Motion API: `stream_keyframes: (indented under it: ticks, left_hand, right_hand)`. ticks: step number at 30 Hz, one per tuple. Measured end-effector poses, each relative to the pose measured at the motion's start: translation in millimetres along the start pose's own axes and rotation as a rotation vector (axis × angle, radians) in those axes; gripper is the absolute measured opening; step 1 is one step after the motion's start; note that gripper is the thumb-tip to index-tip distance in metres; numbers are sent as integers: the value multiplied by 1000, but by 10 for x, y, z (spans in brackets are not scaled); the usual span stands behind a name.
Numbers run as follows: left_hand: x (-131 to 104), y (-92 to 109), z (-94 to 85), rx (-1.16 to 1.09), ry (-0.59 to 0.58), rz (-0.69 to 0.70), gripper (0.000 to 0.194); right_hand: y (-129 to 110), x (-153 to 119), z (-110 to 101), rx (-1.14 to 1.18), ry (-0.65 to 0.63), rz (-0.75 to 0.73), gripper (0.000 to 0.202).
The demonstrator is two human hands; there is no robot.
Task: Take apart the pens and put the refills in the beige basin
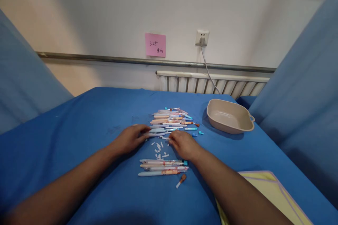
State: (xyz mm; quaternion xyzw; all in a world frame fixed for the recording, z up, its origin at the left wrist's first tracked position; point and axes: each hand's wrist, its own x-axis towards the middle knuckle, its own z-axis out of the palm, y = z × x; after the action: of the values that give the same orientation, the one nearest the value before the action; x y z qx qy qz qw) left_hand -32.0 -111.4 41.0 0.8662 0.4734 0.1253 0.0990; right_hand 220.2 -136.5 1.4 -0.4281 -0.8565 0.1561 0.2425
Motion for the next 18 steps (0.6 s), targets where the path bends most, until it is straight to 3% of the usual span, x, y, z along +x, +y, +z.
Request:
stream_keyframes:
  ticks: [4, 7, 11, 13, 18]
  left_hand:
    - [43, 189, 185, -45, 21, 126, 20]
    - [97, 283, 295, -15, 102, 173, 23]
    - [113, 264, 248, -14, 200, 143, 31]
    - [70, 253, 169, -76, 142, 123, 28]
    - [-86, 352, -8, -321, -225, 156, 26]
  right_hand:
    - [46, -21, -86, -147, -7, -26, 16]
    - [80, -23, -136, -248, -34, 4, 23]
    - [56, -26, -180, -312, 37, 110, 25]
    - [-24, -61, -201, -235, 29, 93, 22]
    - [-285, -179, -200, 76, -236, -39, 22]
